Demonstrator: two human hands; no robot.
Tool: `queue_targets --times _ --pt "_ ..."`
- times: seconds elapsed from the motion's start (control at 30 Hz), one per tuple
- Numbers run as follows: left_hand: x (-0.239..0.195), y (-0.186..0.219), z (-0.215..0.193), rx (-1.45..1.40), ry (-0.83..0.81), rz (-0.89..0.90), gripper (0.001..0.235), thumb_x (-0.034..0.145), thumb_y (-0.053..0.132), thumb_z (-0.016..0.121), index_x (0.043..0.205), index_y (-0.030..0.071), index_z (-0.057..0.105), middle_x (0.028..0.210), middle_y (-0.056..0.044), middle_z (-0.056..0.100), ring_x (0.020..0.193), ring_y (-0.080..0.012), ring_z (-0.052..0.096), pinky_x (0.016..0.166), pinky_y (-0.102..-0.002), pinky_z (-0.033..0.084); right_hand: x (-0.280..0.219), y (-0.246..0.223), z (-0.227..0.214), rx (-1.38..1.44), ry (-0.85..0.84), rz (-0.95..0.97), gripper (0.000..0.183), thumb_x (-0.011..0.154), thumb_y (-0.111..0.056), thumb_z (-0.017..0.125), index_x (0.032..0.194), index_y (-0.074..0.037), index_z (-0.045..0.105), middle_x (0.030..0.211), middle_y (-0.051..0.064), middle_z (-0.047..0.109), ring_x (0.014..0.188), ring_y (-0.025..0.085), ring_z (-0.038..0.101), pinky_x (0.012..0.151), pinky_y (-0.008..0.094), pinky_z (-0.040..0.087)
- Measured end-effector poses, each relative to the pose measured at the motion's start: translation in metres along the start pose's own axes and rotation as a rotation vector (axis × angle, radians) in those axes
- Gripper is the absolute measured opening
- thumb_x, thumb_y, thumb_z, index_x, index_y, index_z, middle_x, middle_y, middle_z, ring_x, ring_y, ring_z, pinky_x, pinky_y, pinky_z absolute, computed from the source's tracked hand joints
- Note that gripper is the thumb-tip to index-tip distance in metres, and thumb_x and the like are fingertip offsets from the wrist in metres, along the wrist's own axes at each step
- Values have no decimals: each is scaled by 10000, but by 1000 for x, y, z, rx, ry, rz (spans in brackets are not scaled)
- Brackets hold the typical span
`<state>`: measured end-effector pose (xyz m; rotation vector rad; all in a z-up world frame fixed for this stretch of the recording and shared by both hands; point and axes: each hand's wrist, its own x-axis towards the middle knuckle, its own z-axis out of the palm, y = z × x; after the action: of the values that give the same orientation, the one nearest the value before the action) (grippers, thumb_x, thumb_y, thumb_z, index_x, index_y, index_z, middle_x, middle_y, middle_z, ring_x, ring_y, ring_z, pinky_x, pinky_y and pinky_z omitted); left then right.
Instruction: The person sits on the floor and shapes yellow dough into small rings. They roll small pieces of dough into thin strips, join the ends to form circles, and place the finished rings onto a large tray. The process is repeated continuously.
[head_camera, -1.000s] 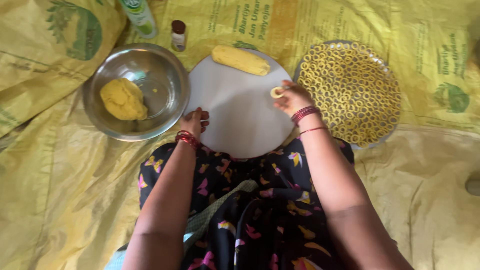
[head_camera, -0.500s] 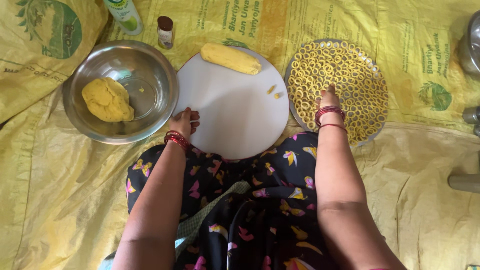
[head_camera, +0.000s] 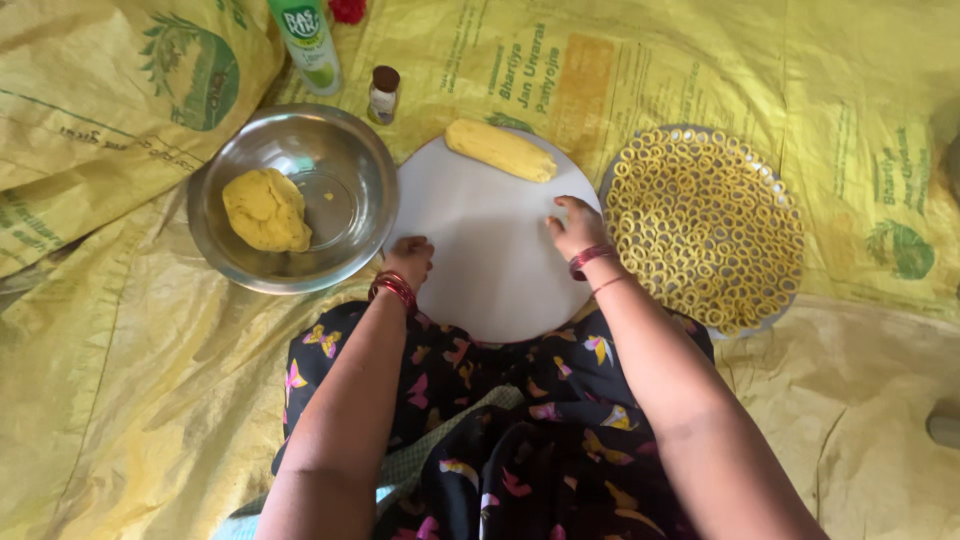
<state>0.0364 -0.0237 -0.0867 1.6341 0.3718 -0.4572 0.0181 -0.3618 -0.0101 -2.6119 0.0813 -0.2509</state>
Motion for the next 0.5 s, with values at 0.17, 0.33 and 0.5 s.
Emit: queue_targets --times 0.17,0.33,0.5 --pt "11 -18 3 106 -64 161 521 871 268 721 1321 25 617 1187 -114 718 994 -222 703 910 -341 540 44 -3 18 9 81 39 664 784 -205 844 1365 -17 584 1357 210 639 1268 363 595 1086 400 465" --pt "10 -24 5 141 -64 181 522 868 294 721 1315 37 640 1226 -141 720 1127 -234 682 993 -343 515 79 2 37 6 132 77 931 650 -191 943 1423 31 475 1358 239 611 1232 364 607 1039 404 489" --pt "1 -19 7 134 -51 185 428 880 272 715 1242 46 689 1147 -125 744 1057 -220 703 943 -332 532 92 -9 38 120 20 263 1035 614 -146 939 1494 -22 407 1310 203 636 1153 295 673 957 372 558"
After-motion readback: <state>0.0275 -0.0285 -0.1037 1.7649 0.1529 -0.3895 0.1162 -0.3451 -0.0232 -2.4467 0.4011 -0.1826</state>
